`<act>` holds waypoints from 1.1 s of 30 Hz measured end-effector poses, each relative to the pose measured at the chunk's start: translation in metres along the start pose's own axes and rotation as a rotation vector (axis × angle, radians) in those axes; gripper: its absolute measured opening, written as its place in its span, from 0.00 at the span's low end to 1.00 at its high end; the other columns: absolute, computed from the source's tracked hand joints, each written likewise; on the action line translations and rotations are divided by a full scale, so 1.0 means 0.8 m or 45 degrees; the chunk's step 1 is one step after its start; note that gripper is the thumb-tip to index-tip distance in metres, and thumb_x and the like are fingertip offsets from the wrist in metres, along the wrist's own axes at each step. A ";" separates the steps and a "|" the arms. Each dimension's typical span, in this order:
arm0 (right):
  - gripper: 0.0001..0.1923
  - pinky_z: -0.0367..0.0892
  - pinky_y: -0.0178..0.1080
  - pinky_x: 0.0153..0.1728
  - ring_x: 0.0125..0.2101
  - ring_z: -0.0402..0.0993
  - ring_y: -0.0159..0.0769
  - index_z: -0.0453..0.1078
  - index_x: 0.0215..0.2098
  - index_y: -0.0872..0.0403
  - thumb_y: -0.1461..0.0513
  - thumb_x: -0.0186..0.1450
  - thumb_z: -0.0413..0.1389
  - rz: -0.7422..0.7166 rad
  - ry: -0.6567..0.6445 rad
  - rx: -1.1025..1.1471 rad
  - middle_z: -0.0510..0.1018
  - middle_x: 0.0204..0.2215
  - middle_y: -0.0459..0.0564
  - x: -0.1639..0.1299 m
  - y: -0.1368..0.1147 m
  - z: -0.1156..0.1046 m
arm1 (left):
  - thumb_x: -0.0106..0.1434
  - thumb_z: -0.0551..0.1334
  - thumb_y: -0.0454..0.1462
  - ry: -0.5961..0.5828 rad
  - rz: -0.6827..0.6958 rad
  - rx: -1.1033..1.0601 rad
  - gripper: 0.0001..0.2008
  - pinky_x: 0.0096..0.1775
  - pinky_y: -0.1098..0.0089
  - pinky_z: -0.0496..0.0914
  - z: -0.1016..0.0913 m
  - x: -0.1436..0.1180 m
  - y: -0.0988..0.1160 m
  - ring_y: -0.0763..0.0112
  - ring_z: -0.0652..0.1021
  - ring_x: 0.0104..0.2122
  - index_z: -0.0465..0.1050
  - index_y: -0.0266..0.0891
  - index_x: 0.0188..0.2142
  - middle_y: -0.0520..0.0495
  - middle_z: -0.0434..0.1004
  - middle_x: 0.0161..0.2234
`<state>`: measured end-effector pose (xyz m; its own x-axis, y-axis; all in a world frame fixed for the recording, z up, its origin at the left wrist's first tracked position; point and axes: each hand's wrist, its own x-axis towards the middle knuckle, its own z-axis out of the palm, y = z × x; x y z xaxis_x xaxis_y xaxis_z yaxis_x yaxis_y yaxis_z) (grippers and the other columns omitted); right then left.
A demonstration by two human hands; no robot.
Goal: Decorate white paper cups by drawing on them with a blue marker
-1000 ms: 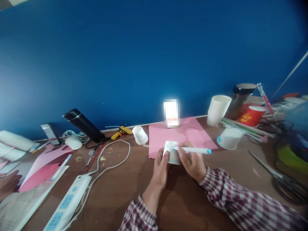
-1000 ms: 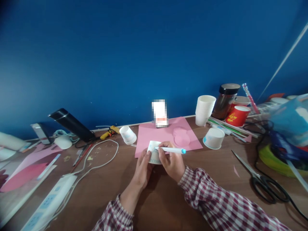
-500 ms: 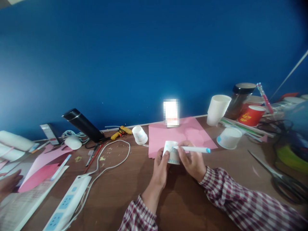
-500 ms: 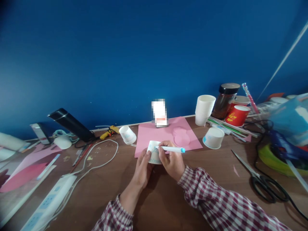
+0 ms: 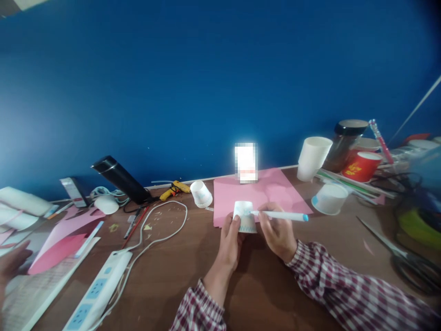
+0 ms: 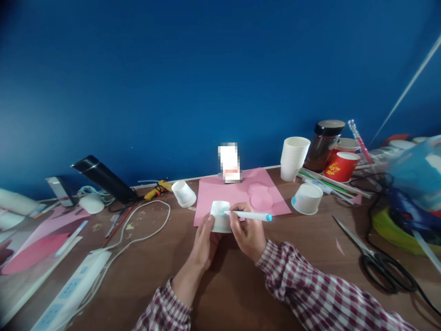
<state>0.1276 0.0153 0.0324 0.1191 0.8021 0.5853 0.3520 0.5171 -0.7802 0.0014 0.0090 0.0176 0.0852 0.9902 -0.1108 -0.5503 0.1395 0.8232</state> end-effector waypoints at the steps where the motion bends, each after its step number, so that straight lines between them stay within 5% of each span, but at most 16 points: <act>1: 0.04 0.68 0.35 0.26 0.26 0.69 0.33 0.64 0.35 0.52 0.62 0.67 0.48 -0.007 -0.014 0.000 0.71 0.27 0.47 0.000 0.000 0.000 | 0.60 0.61 0.46 -0.007 0.005 -0.017 0.18 0.46 0.63 0.68 0.000 0.001 0.000 0.62 0.76 0.42 0.70 0.38 0.45 0.44 0.76 0.42; 33: 0.04 0.70 0.36 0.34 0.31 0.72 0.35 0.65 0.36 0.53 0.62 0.66 0.50 -0.096 -0.136 -0.102 0.73 0.30 0.48 -0.005 0.007 0.003 | 0.63 0.59 0.42 -0.006 0.024 -0.119 0.12 0.49 0.61 0.67 -0.001 0.002 -0.004 0.60 0.75 0.46 0.71 0.38 0.42 0.43 0.76 0.43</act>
<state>0.1270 0.0155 0.0249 -0.0089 0.7912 0.6115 0.4298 0.5552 -0.7121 0.0023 0.0106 0.0143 0.0778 0.9927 -0.0927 -0.6268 0.1210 0.7697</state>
